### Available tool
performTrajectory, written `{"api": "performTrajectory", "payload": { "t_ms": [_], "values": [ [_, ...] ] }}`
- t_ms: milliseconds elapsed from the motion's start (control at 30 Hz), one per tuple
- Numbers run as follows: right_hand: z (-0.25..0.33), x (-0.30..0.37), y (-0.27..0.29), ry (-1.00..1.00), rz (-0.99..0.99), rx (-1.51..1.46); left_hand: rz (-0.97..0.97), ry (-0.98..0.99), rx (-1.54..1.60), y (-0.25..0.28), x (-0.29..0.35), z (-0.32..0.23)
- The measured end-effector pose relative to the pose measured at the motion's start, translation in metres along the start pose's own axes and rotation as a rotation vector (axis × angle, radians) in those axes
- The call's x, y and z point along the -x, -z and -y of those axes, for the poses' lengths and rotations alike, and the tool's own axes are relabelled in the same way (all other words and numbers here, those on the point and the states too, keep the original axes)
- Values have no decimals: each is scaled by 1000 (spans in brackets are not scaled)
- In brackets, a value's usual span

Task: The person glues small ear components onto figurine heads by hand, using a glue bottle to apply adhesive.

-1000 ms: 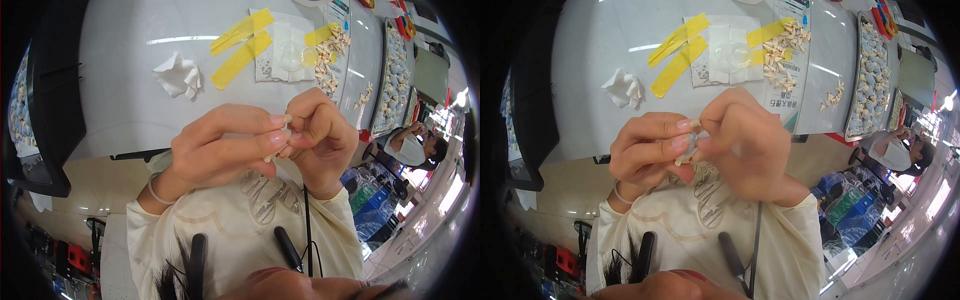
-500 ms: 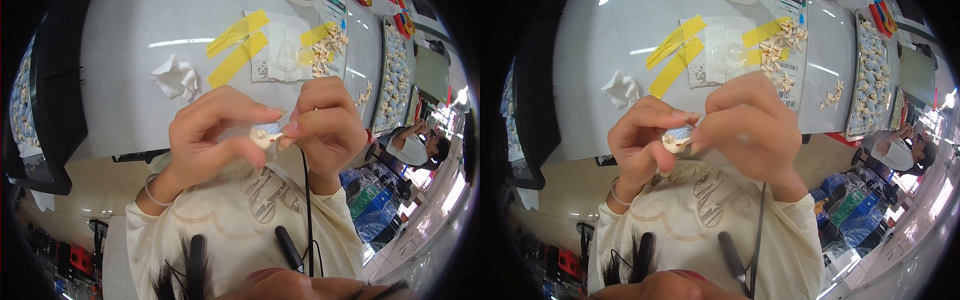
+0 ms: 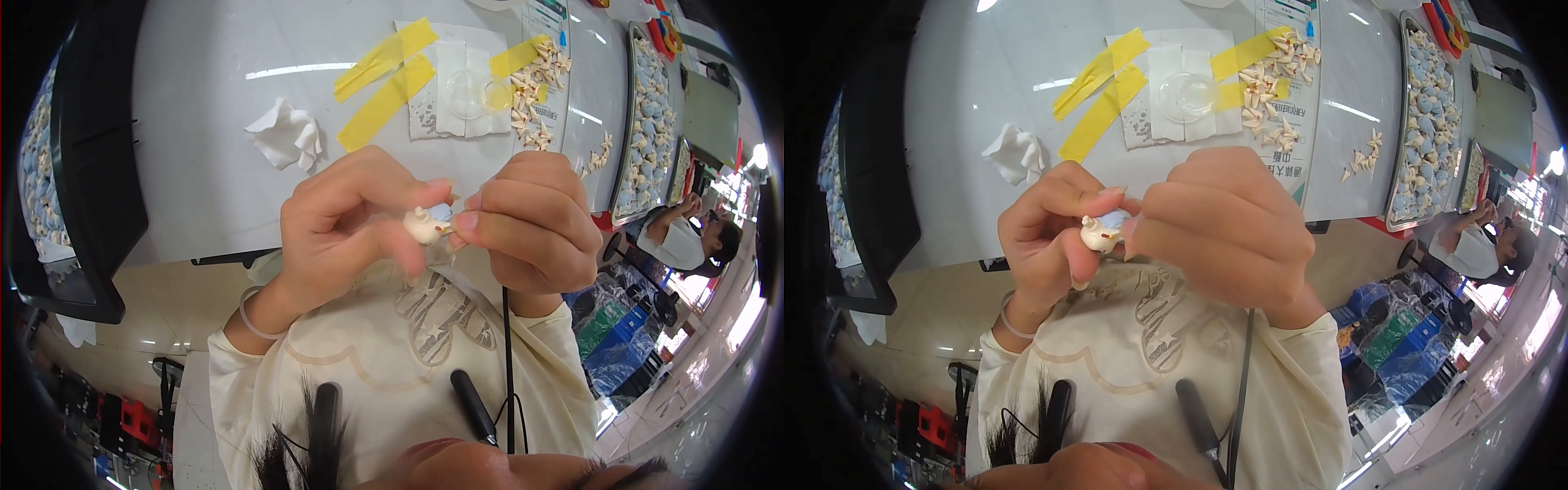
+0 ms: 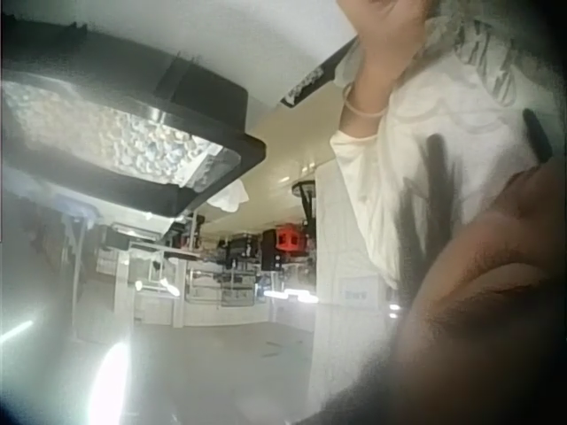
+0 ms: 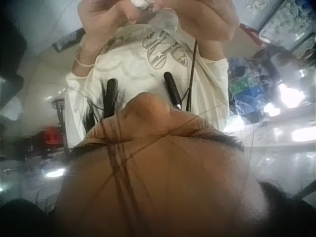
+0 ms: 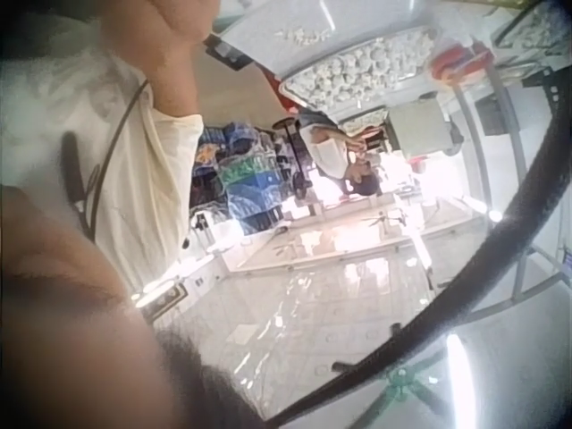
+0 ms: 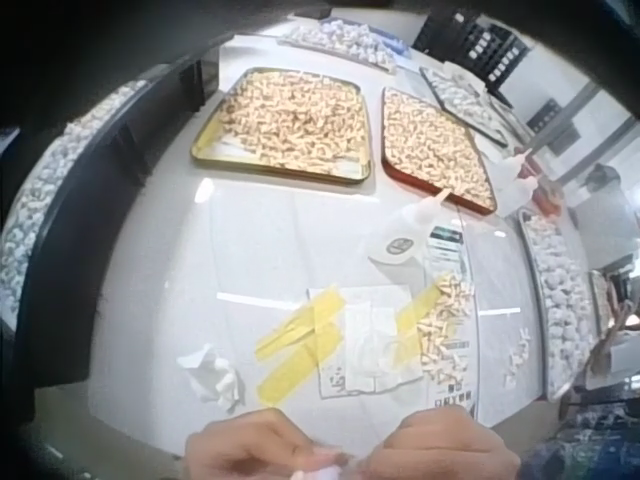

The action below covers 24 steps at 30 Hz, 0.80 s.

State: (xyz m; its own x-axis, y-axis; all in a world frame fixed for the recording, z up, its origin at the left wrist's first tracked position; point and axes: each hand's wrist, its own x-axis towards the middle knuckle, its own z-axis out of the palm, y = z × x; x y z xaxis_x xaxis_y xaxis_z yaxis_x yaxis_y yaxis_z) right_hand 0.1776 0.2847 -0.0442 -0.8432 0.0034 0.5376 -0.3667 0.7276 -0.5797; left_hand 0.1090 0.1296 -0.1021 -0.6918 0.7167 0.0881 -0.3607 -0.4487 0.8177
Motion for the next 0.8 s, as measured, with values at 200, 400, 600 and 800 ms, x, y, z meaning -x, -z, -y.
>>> {"api": "performTrajectory", "payload": {
  "t_ms": [200,400,600,800],
  "values": [
    [-2,0,-1,42,-3,5,15,-33,-76,2,1,-1],
    [-11,-3,7,12,50,-31,64,100,-161,3,-2,-9],
    [-61,9,63,-338,-218,208,17,158,147,-4,-11,-13],
    [-91,7,78,-489,75,379,132,-48,-158,4,-10,-9]
  ]
}}
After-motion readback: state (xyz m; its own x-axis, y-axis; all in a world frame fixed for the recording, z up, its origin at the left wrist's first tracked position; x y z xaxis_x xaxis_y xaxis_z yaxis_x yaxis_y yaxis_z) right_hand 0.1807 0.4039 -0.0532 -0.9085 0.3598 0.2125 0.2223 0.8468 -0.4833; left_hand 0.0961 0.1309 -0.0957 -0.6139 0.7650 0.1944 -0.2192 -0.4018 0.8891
